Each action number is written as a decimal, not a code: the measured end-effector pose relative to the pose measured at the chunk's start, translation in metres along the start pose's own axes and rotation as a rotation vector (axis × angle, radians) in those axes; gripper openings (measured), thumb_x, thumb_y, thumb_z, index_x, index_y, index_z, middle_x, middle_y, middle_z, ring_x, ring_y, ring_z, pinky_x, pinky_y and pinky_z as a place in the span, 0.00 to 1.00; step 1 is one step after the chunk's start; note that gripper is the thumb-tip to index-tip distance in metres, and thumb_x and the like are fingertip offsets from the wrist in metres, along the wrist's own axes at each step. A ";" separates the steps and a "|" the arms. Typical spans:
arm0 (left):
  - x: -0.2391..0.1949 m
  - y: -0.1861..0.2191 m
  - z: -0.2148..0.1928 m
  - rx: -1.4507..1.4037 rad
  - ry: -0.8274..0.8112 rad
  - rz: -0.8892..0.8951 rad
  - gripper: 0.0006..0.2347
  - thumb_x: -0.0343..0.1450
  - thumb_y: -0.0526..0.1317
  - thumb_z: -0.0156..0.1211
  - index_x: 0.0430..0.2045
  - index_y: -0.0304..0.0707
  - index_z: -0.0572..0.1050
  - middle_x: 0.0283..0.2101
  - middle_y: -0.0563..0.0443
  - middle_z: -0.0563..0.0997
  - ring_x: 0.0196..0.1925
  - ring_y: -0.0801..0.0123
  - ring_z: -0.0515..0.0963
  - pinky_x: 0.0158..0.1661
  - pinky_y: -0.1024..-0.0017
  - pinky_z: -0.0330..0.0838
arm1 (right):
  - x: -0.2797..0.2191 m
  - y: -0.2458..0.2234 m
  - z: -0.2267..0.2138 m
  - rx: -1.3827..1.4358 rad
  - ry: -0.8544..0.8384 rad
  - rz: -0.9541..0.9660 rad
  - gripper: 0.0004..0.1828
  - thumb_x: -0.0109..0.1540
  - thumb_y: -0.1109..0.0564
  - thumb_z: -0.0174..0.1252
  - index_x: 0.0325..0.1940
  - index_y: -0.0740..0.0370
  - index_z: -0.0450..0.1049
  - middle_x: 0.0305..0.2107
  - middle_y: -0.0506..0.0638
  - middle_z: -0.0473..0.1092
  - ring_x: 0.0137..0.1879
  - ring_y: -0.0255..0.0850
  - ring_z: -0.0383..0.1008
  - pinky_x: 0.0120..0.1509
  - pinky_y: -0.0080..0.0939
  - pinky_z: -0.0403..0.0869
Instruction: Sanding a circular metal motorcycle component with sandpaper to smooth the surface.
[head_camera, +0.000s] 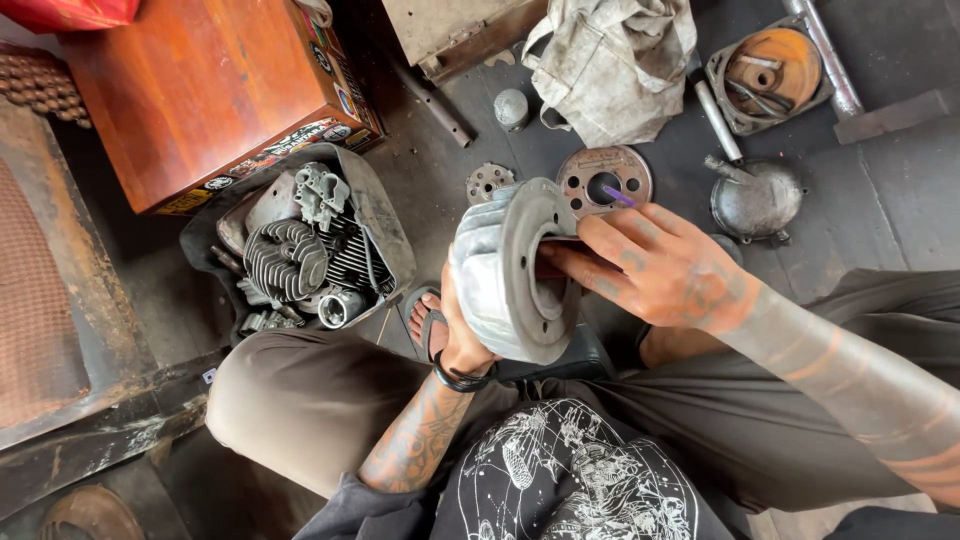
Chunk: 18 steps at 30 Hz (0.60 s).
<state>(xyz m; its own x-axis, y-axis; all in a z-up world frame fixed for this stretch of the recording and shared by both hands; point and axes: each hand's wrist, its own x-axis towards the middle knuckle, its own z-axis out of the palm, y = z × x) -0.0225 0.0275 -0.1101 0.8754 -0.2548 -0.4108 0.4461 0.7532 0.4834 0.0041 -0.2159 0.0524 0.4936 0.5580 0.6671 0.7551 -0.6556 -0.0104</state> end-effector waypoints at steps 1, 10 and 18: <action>0.001 0.000 0.000 -0.024 -0.008 -0.016 0.19 0.79 0.48 0.44 0.60 0.34 0.67 0.56 0.44 0.76 0.52 0.65 0.74 0.55 0.68 0.67 | 0.002 -0.001 -0.002 -0.014 -0.009 0.012 0.13 0.71 0.61 0.48 0.47 0.58 0.80 0.39 0.57 0.66 0.34 0.47 0.69 0.37 0.43 0.71; 0.008 0.006 -0.002 -0.094 -0.076 -0.067 0.21 0.78 0.53 0.45 0.53 0.32 0.71 0.49 0.42 0.78 0.44 0.65 0.75 0.48 0.66 0.71 | -0.001 -0.024 -0.016 0.914 -0.286 0.717 0.12 0.67 0.57 0.54 0.51 0.57 0.79 0.35 0.53 0.73 0.36 0.50 0.77 0.40 0.49 0.76; 0.001 0.010 0.019 -0.082 -0.108 -0.087 0.23 0.78 0.56 0.42 0.54 0.32 0.69 0.50 0.40 0.76 0.47 0.60 0.73 0.49 0.59 0.68 | 0.004 -0.002 -0.005 -0.116 -0.076 0.011 0.11 0.71 0.58 0.50 0.45 0.55 0.79 0.39 0.52 0.64 0.32 0.39 0.65 0.39 0.37 0.70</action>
<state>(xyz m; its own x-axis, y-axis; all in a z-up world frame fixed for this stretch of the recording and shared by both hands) -0.0138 0.0236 -0.0904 0.8510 -0.3816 -0.3608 0.5083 0.7713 0.3830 0.0030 -0.2150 0.0586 0.5362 0.5845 0.6090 0.6968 -0.7137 0.0714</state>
